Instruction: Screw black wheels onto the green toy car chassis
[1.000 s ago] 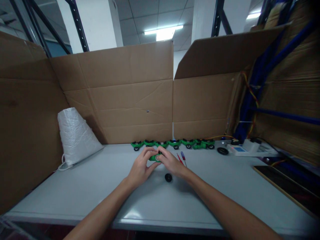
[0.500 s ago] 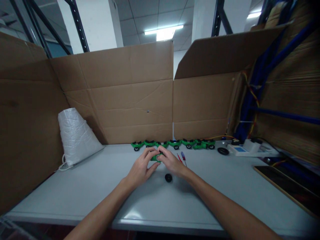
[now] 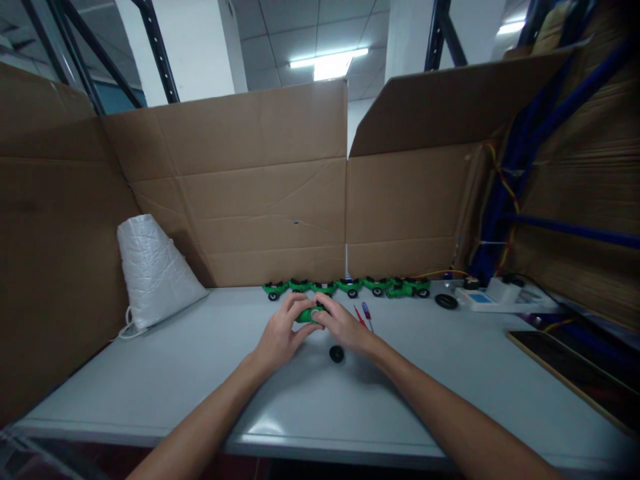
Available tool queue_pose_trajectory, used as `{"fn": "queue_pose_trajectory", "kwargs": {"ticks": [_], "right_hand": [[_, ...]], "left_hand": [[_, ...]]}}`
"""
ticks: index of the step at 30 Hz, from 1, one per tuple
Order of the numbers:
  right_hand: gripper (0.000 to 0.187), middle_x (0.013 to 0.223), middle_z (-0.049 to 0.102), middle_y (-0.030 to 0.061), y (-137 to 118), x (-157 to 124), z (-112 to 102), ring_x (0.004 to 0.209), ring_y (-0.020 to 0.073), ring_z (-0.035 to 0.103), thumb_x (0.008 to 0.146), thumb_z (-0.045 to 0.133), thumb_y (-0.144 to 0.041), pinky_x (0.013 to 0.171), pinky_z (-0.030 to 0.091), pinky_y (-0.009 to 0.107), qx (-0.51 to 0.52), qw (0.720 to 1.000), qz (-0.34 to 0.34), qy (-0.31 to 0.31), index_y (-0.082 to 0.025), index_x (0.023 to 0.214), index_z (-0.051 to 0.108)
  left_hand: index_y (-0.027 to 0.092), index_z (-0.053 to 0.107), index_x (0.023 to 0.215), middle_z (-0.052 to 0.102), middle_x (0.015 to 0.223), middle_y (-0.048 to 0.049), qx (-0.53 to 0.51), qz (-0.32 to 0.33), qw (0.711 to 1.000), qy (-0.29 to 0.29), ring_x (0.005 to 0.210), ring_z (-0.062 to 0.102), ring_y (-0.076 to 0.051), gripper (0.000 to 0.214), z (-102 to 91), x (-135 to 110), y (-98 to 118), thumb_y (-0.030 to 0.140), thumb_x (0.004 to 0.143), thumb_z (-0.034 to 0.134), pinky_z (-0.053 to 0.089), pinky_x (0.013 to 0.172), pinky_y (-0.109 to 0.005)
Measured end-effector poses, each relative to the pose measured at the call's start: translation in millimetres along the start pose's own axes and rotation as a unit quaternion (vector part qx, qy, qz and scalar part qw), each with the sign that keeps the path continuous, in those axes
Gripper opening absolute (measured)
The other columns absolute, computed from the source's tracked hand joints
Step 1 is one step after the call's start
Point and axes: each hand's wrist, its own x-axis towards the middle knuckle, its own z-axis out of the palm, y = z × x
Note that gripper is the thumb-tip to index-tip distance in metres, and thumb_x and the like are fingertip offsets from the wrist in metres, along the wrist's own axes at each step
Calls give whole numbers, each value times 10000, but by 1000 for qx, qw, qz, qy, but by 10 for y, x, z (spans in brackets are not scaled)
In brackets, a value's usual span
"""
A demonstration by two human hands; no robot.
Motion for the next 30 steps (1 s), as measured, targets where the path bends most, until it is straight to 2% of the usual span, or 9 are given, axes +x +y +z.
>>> {"fn": "queue_pose_trajectory", "kwargs": {"ticks": [8,12,15,19,23,30], "right_hand": [[42,847,510,-38,0,8,27,838,183,503,915,511,-272,767,380,295,-7,1000,4,16,-232,910,521],[49,877,508,-32,26,5,40,871,187,511,924,508,-278,783,381,298,5,1000,5,7,-230,924,521],[56,893,520,-25,54,10,40,884,192,515,929,504,-282,796,385,303,2,1000,0,8,-230,935,524],[69,883,519,-25,89,18,21,871,191,515,933,501,-295,801,393,305,2,1000,-2,18,-230,917,513],[63,847,502,-34,92,22,11,847,188,504,920,502,-290,800,394,302,-7,1000,3,17,-233,896,513],[59,880,538,-23,51,20,59,876,194,523,886,516,-267,792,386,300,-14,1000,-6,21,-224,919,538]], "left_hand": [[253,584,1339,587,1293,-130,0,2,1000,-11,1202,631,-255,336,-22,10,7,335,1018,642,584,980,-404],[236,581,1311,604,1273,-124,3,3,1000,-4,1232,619,-263,348,-18,20,13,347,997,677,562,1018,-415],[243,552,1383,590,1309,-129,17,8,1000,-14,1260,605,-272,425,-28,21,47,350,992,678,545,1055,-437],[264,496,1497,552,1365,-140,34,0,998,-47,1272,601,-269,466,-49,10,94,304,1039,574,543,1060,-435],[259,535,1428,548,1369,-132,29,-12,998,-46,1244,617,-257,395,-39,3,79,314,1041,586,552,1044,-423],[242,576,1293,574,1277,-118,6,-12,1000,-6,1210,612,-260,347,12,-2,-7,348,984,695,553,1019,-412]]}}
